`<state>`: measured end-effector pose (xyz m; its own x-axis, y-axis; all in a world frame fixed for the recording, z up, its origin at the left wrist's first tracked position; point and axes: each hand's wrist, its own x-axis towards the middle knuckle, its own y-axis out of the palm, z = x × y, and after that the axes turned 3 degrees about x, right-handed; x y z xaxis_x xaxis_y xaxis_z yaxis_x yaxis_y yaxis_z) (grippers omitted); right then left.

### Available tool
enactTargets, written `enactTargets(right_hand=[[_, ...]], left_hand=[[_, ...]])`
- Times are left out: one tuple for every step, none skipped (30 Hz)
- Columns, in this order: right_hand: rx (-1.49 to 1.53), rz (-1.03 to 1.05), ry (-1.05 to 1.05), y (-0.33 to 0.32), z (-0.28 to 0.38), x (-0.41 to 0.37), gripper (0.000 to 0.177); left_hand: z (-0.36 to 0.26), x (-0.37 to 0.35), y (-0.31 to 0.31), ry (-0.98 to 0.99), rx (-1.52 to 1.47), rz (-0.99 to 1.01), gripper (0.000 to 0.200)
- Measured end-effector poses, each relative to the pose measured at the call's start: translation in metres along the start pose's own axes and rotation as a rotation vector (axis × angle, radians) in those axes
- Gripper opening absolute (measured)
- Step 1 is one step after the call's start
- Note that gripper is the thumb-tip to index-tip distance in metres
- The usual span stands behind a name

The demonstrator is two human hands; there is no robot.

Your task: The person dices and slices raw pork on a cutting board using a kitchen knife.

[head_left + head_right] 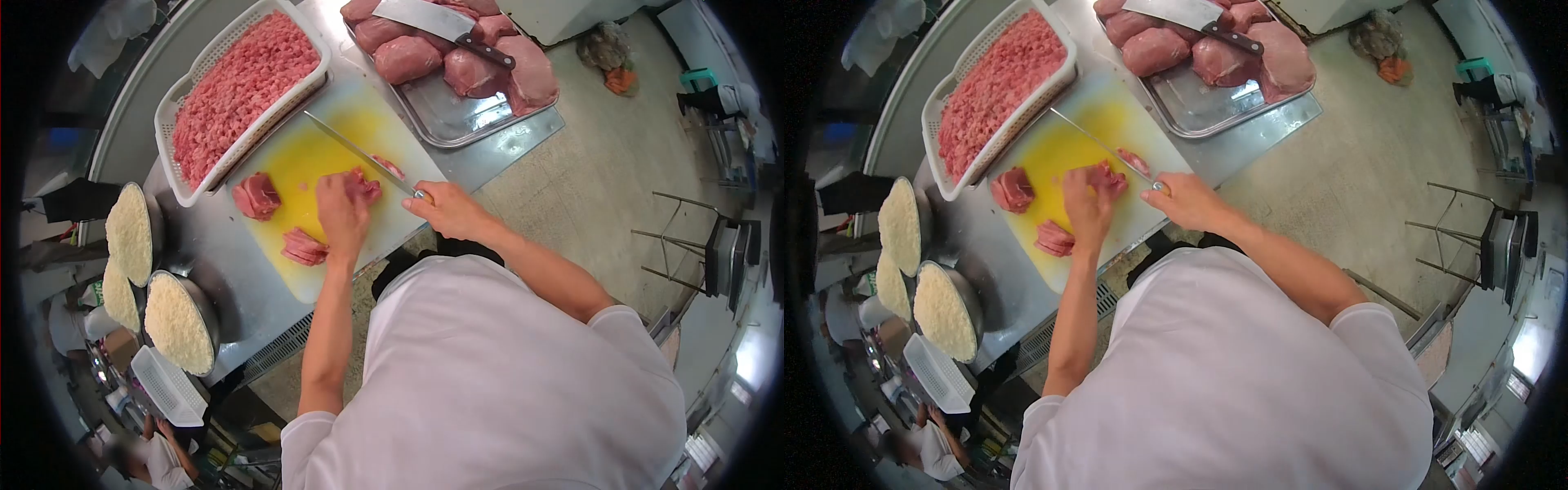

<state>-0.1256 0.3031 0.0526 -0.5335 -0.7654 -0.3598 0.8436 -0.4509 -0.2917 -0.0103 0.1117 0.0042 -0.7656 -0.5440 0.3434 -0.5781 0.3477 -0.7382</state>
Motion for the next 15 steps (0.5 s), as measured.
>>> enactTargets(right_hand=[[0.0, 0.012, 0.011, -0.001, 0.003, 0.0, 0.049], [-0.002, 0.015, 0.015, -0.003, 0.007, -0.001, 0.049], [0.023, 0.052, 0.106, -0.006, 0.014, 0.0, 0.049], [0.049, 0.084, 0.199, -0.01, 0.019, 0.0, 0.05], [0.046, 0.085, 0.204, -0.012, 0.023, -0.002, 0.05], [0.061, 0.101, 0.251, -0.015, 0.026, -0.001, 0.049], [0.074, 0.12, 0.297, -0.017, 0.03, 0.0, 0.049], [0.07, 0.123, 0.293, -0.019, 0.031, -0.001, 0.049], [0.004, 0.112, 0.215, -0.021, 0.031, -0.006, 0.048], [-0.06, 0.101, 0.141, -0.024, 0.03, -0.011, 0.047], [-0.059, 0.103, 0.148, -0.027, 0.029, -0.018, 0.047], [-0.106, 0.122, 0.086, -0.031, 0.03, -0.024, 0.045], [-0.156, 0.14, 0.018, -0.034, 0.031, -0.028, 0.043], [-0.158, 0.14, 0.019, -0.034, 0.03, -0.032, 0.043], [-0.171, 0.158, 0.021, -0.032, 0.03, -0.036, 0.041]], left_hand=[[-0.005, -0.003, 0.002, 0.023, -0.034, 0.066, 0.02], [-0.008, -0.001, 0.003, 0.018, -0.036, 0.067, 0.02], [-0.01, 0.006, 0.006, 0.009, -0.02, 0.074, 0.019], [-0.01, 0.012, 0.01, 0.002, -0.008, 0.082, 0.017], [-0.007, 0.014, 0.014, -0.001, -0.012, 0.083, 0.017], [-0.001, 0.019, 0.017, -0.043, -0.065, 0.063, 0.017], [0.004, 0.02, 0.019, -0.086, -0.117, 0.04, 0.017], [0.007, 0.015, 0.018, -0.088, -0.116, 0.034, 0.017], [0.007, 0.009, 0.013, -0.044, -0.013, -0.014, 0.017], [0.006, 0.004, 0.012, -0.002, 0.088, -0.059, 0.017], [0.006, 0.002, 0.013, -0.006, 0.086, -0.052, 0.017], [0.005, -0.001, 0.014, 0.011, 0.128, -0.052, 0.017], [0.003, -0.001, 0.015, 0.03, 0.17, -0.056, 0.018], [0.001, -0.001, 0.017, 0.029, 0.168, -0.057, 0.018], [-0.001, 0.001, 0.017, -0.011, 0.185, -0.035, 0.019]])
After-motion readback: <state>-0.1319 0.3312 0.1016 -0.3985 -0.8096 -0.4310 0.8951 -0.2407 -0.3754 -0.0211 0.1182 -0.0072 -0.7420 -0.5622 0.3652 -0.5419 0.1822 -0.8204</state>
